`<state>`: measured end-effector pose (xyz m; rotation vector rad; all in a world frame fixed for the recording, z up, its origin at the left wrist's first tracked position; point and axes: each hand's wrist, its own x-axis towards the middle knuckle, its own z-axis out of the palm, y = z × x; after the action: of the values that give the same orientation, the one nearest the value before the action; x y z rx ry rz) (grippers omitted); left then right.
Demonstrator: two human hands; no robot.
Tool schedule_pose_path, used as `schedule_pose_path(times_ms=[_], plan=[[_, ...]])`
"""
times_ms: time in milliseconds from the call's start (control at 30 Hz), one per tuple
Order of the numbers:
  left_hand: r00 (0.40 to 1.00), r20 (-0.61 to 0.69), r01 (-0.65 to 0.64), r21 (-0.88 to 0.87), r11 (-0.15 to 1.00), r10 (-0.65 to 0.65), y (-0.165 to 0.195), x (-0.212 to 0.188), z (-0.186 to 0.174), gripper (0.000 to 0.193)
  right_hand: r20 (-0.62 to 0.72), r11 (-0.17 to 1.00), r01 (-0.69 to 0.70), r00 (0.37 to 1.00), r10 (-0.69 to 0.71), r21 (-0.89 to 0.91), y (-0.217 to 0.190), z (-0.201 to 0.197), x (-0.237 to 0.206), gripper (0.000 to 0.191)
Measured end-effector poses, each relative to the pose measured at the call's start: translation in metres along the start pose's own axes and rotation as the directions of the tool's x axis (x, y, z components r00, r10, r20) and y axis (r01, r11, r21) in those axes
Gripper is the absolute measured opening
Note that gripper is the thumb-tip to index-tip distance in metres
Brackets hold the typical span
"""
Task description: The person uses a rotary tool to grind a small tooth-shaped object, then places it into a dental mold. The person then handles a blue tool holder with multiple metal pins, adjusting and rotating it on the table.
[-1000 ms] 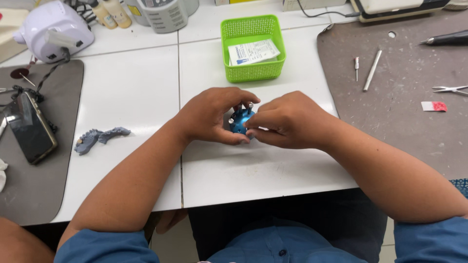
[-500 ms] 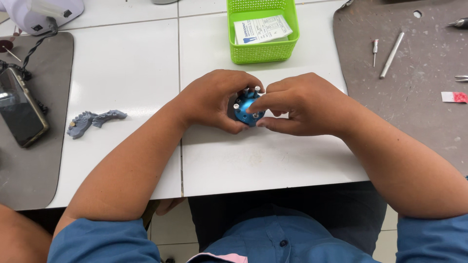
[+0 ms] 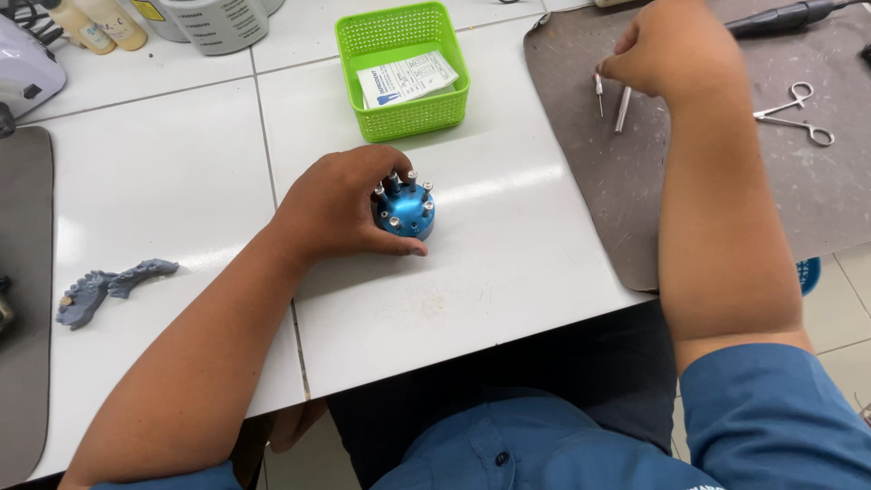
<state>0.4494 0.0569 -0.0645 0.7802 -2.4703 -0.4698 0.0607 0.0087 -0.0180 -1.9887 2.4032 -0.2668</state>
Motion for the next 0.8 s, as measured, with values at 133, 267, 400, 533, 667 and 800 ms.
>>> schedule_pose_path(times_ms=[133, 267, 400, 533, 667, 800], plan=[[1.000, -0.002, 0.024, 0.028, 0.999, -0.024, 0.002, -0.003, -0.001, 0.078, 0.071, 0.998, 0.018, 0.997, -0.022, 0.065, -0.009, 0.025, 0.005, 0.017], [0.996, -0.028, 0.086, 0.056, 0.995, -0.085, 0.006, -0.005, -0.001, 0.070, 0.107, 0.985, 0.027, 0.993, -0.046, 0.171, -0.026, 0.024, -0.004, 0.014], [0.983, -0.062, 0.178, 0.081, 0.981, -0.174, 0.009, -0.003, -0.002, 0.067, -0.027, 0.817, 0.244, 0.962, -0.270, 0.522, -0.050, 0.016, -0.021, 0.012], [0.955, -0.066, 0.295, 0.073, 0.953, -0.290, 0.011, -0.002, -0.002, 0.067, -0.317, 0.332, 0.542, 0.781, -0.538, 0.772, -0.082, 0.018, -0.051, 0.008], [0.946, -0.061, 0.319, 0.002, 0.948, -0.318, 0.005, -0.003, -0.002, 0.068, -0.456, 0.153, 0.718, 0.576, -0.679, 0.679, -0.108, 0.026, -0.095, 0.009], [0.951, -0.078, 0.300, -0.025, 0.954, -0.301, -0.001, -0.005, 0.001, 0.069, -0.454, 0.221, 0.828, 0.482, -0.749, 0.516, -0.123, 0.025, -0.110, 0.013]])
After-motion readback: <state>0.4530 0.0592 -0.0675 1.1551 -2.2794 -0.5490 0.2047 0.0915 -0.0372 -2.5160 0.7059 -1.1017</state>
